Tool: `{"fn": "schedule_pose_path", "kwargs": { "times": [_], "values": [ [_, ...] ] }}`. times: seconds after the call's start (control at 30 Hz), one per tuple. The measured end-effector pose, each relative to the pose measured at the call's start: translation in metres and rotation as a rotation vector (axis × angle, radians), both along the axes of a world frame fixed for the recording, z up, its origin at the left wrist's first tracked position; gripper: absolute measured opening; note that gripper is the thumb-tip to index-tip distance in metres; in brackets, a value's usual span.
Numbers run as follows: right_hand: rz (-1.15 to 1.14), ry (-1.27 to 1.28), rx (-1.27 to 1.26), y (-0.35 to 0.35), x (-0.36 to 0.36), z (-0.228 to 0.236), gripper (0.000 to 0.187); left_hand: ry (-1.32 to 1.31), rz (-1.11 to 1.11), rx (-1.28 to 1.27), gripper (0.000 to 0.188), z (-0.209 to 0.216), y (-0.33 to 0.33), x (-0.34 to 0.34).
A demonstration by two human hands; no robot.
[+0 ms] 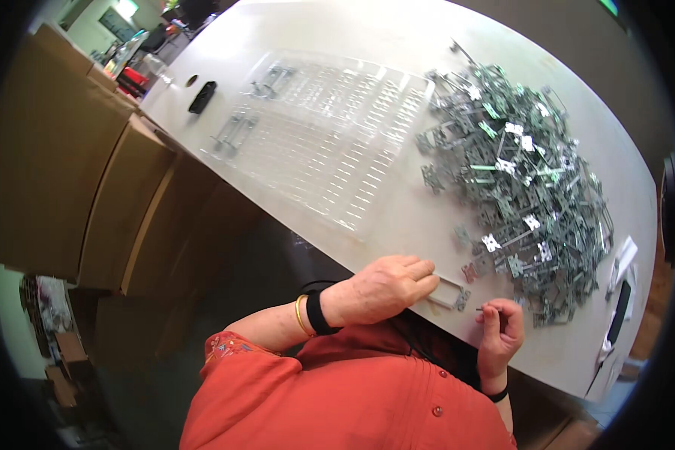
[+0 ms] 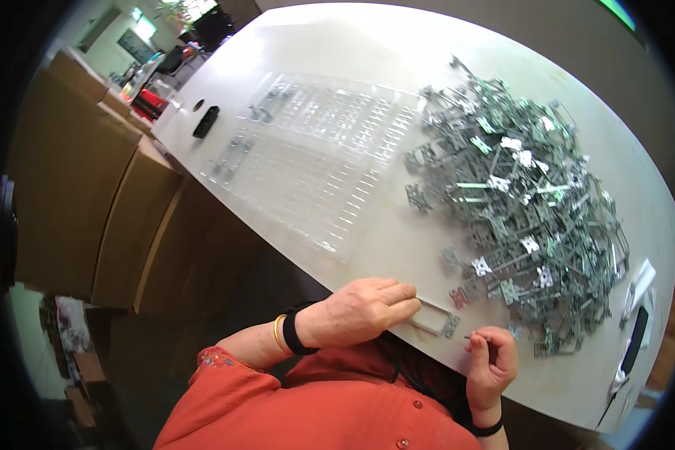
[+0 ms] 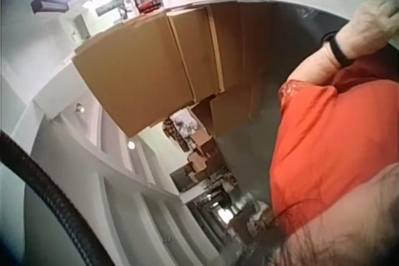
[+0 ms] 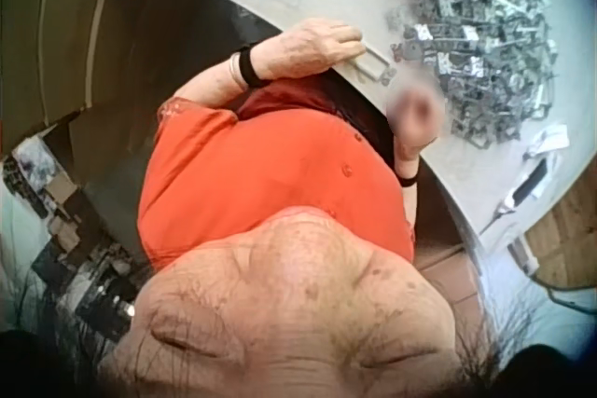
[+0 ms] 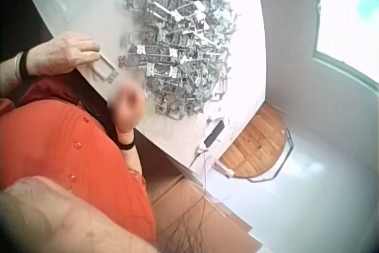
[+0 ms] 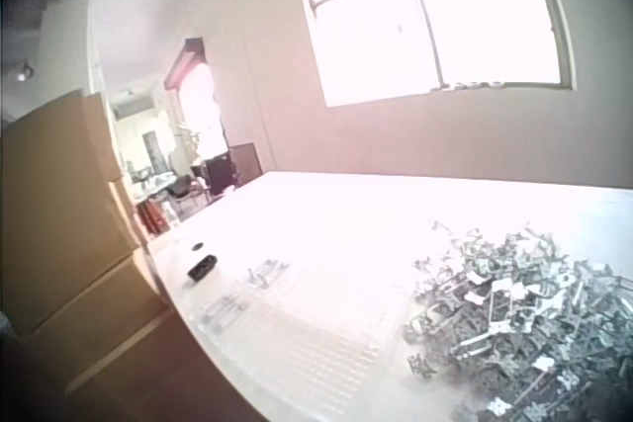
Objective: The person assembles small metal components by hand, inserting a thin wire into two metal brackets to form a unit. The person places the assembled units into a clear plastic tray on the table. The task is performed repeatedly with a pile of loose parts on the right and the tray on the left.
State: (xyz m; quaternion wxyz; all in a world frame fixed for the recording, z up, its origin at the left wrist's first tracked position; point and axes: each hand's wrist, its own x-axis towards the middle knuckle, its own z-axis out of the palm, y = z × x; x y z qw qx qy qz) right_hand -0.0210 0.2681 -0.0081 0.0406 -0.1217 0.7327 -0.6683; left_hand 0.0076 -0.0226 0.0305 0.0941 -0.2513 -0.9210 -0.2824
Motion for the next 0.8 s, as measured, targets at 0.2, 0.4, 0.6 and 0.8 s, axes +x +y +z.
{"fn": "schedule_pose_path", "kwargs": {
  "times": [0.2,0.4,0.6,0.8],
  "values": [
    [0.022,-0.01,0.017,0.0,-0.002,0.003,0.008,-0.099,0.024,0.055,0.022,0.002,-0.012,0.01],
    [0.02,-0.027,0.022,0.0,-0.005,0.002,0.012,-0.017,0.283,0.234,0.032,0.04,-0.051,0.015],
    [0.012,-0.043,0.063,0.007,-0.008,-0.003,0.011,0.211,0.789,0.185,0.019,0.059,-0.12,0.02],
    [0.018,-0.074,0.085,0.007,-0.01,-0.005,0.01,0.291,1.211,0.023,0.015,0.05,-0.209,0.022]
  ]
}}
